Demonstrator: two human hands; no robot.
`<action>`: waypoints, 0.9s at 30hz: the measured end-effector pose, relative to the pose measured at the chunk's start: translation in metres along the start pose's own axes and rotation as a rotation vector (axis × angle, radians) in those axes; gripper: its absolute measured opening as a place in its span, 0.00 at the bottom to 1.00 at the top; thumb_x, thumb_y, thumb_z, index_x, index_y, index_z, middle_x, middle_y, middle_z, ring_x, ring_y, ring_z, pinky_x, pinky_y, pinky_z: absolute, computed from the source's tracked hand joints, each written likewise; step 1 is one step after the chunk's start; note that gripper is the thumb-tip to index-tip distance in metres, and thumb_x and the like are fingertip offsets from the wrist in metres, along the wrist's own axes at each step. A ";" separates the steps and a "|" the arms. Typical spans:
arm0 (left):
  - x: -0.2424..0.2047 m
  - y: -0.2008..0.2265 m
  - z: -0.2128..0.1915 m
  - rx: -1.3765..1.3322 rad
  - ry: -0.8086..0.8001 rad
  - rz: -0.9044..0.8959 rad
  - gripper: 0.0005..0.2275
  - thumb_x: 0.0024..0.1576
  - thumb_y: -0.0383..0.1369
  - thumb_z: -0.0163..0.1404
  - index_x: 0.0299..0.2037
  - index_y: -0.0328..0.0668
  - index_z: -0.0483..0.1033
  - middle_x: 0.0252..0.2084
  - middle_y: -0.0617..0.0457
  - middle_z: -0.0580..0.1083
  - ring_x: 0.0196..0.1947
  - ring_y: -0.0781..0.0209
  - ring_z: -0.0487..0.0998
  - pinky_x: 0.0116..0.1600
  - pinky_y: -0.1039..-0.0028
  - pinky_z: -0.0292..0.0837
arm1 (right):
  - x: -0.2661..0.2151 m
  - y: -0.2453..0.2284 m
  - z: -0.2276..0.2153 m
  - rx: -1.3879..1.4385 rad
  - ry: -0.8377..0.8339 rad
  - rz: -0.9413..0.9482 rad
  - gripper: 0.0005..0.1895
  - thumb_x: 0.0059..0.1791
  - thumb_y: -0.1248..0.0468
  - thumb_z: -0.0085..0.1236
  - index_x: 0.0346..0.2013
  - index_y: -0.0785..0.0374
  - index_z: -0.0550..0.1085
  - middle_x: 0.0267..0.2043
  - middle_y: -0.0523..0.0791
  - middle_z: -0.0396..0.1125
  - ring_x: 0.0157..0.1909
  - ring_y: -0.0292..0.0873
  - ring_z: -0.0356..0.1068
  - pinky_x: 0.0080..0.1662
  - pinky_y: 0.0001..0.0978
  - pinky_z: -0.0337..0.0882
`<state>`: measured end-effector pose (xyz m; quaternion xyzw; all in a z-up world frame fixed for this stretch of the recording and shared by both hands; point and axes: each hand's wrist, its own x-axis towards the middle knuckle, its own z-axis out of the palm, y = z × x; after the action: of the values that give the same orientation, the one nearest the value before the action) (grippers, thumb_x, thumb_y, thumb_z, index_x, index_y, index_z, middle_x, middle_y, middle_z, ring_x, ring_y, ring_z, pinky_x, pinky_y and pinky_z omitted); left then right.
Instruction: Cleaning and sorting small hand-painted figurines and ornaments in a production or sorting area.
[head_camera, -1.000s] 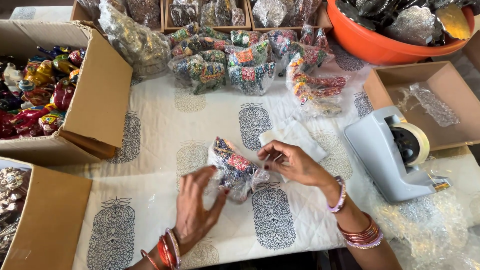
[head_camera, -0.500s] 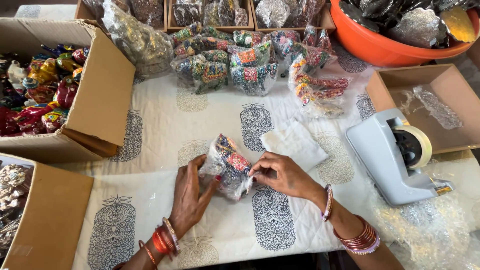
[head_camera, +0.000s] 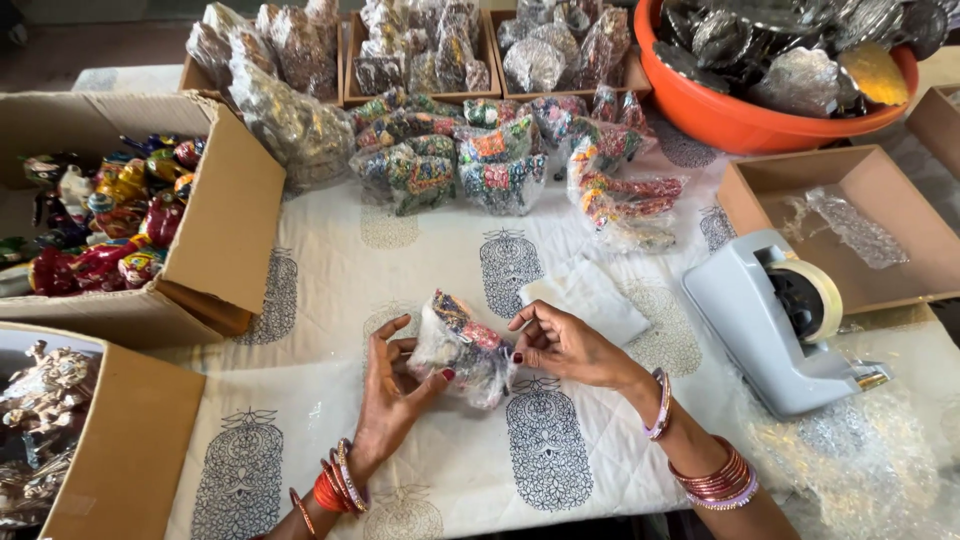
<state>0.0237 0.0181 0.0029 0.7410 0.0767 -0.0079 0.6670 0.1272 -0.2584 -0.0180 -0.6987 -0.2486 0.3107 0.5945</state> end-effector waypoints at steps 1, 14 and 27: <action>0.000 -0.002 -0.001 0.000 0.002 0.007 0.41 0.46 0.28 0.59 0.71 0.46 0.48 0.52 0.39 0.72 0.45 0.46 0.82 0.46 0.54 0.85 | -0.001 0.000 0.003 -0.005 0.000 -0.006 0.21 0.51 0.65 0.61 0.57 0.64 0.66 0.44 0.44 0.69 0.49 0.35 0.70 0.52 0.28 0.74; 0.010 0.014 0.029 -0.150 -0.214 0.409 0.34 0.59 0.44 0.49 0.71 0.38 0.48 0.68 0.31 0.65 0.67 0.39 0.70 0.67 0.49 0.69 | -0.015 -0.061 0.050 -0.826 0.455 -0.090 0.43 0.43 0.42 0.64 0.64 0.65 0.66 0.51 0.52 0.72 0.47 0.49 0.72 0.51 0.40 0.71; 0.064 0.011 0.029 -0.282 0.167 0.530 0.26 0.60 0.39 0.49 0.64 0.31 0.56 0.57 0.39 0.69 0.45 0.55 0.74 0.44 0.66 0.79 | 0.014 0.009 -0.008 0.597 0.238 -0.027 0.21 0.49 0.65 0.59 0.56 0.70 0.71 0.48 0.48 0.75 0.47 0.39 0.76 0.53 0.34 0.76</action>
<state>0.0906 -0.0052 0.0036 0.6335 -0.0646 0.2379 0.7334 0.1429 -0.2554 -0.0280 -0.5213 -0.0846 0.2781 0.8023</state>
